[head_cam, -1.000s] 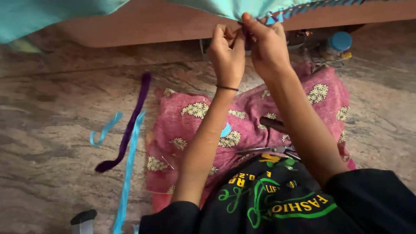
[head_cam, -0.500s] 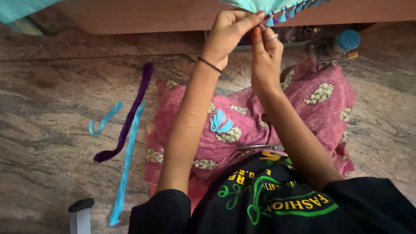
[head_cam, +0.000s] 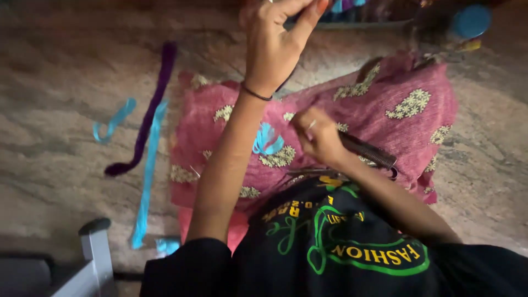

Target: Attaching decorative tassels and sewing ribbons onto the edge of a piece of fabric.

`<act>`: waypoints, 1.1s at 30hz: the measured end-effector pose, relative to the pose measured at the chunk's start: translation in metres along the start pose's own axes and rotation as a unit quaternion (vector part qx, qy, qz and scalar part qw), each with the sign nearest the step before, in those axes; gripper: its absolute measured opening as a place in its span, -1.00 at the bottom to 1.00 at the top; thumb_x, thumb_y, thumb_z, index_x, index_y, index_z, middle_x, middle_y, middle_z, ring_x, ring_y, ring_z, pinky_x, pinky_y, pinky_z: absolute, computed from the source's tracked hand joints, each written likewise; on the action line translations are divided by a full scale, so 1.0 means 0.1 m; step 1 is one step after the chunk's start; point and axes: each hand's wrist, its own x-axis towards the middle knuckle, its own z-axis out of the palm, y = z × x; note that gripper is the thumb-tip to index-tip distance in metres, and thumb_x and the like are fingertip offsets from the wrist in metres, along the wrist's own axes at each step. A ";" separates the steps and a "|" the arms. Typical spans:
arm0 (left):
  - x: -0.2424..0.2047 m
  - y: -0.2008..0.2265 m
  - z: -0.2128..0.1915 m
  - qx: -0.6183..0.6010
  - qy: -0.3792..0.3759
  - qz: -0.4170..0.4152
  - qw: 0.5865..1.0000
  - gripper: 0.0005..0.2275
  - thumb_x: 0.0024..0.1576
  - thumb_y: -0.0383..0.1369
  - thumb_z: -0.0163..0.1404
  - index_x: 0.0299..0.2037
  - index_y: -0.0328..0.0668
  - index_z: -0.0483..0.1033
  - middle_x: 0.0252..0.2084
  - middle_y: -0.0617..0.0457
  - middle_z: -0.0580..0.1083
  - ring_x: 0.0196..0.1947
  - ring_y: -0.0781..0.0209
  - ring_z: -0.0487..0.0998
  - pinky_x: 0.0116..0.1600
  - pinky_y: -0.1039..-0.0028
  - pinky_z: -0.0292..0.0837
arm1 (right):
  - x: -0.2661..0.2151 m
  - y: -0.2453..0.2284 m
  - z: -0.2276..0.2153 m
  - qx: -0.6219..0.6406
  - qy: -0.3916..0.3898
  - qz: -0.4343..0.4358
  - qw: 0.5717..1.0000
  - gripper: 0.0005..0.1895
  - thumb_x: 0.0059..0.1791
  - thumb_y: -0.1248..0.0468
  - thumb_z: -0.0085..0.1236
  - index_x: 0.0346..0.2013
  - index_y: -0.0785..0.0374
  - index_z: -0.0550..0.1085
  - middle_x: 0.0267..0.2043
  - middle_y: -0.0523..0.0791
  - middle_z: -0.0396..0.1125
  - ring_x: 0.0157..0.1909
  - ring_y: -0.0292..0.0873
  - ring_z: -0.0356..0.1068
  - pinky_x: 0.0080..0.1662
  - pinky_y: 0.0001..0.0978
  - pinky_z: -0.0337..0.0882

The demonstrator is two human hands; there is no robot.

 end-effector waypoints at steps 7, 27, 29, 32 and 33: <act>-0.08 -0.27 0.02 0.156 0.021 -0.038 0.987 -0.68 0.23 -0.21 0.17 -0.47 -0.28 0.52 -0.58 0.01 0.46 -0.57 0.20 0.46 -0.32 0.36 0.26 | -0.29 0.04 0.19 -0.033 -0.271 -0.302 0.913 -0.72 -0.17 0.30 0.14 -0.18 0.26 0.53 -0.15 -0.07 0.37 -0.11 -0.06 0.39 -0.11 -0.24 0.46; -0.02 -0.27 0.00 0.125 -0.021 -0.064 0.990 -0.82 0.32 -0.31 0.14 -0.24 -0.28 0.65 -0.43 0.05 0.56 -0.41 0.29 0.52 -0.19 0.43 0.36 | -0.24 0.16 0.15 0.015 -0.285 -0.374 0.883 -0.60 -0.09 0.27 0.13 0.04 0.28 0.55 0.17 -0.14 0.38 0.25 -0.12 0.35 0.09 -0.32 0.49; -0.02 -0.27 0.00 0.104 -0.021 -0.067 0.992 -0.83 0.35 -0.31 0.12 -0.16 -0.28 0.66 -0.37 0.06 0.59 -0.38 0.30 0.55 -0.18 0.44 0.38 | -0.22 0.14 0.14 0.030 -0.300 -0.368 0.879 -0.59 -0.08 0.26 0.14 0.05 0.28 0.55 0.19 -0.14 0.39 0.26 -0.10 0.33 0.07 -0.29 0.46; 0.01 -0.21 -0.01 0.088 -0.032 -0.104 0.990 -0.83 0.35 -0.31 0.10 -0.11 -0.28 0.66 -0.35 0.07 0.61 -0.43 0.34 0.53 -0.25 0.47 0.34 | -0.13 0.05 0.10 0.066 -0.290 -0.341 0.892 -0.61 -0.10 0.33 0.16 0.03 0.28 0.55 0.21 -0.11 0.38 0.31 -0.06 0.33 0.20 -0.24 0.46; -0.01 -0.21 -0.01 0.086 -0.033 -0.098 0.991 -0.83 0.35 -0.31 0.10 -0.11 -0.28 0.66 -0.35 0.07 0.61 -0.43 0.34 0.53 -0.25 0.47 0.34 | -0.16 0.05 0.09 0.061 -0.288 -0.343 0.892 -0.61 -0.10 0.33 0.16 0.03 0.28 0.55 0.21 -0.11 0.38 0.31 -0.06 0.33 0.20 -0.24 0.46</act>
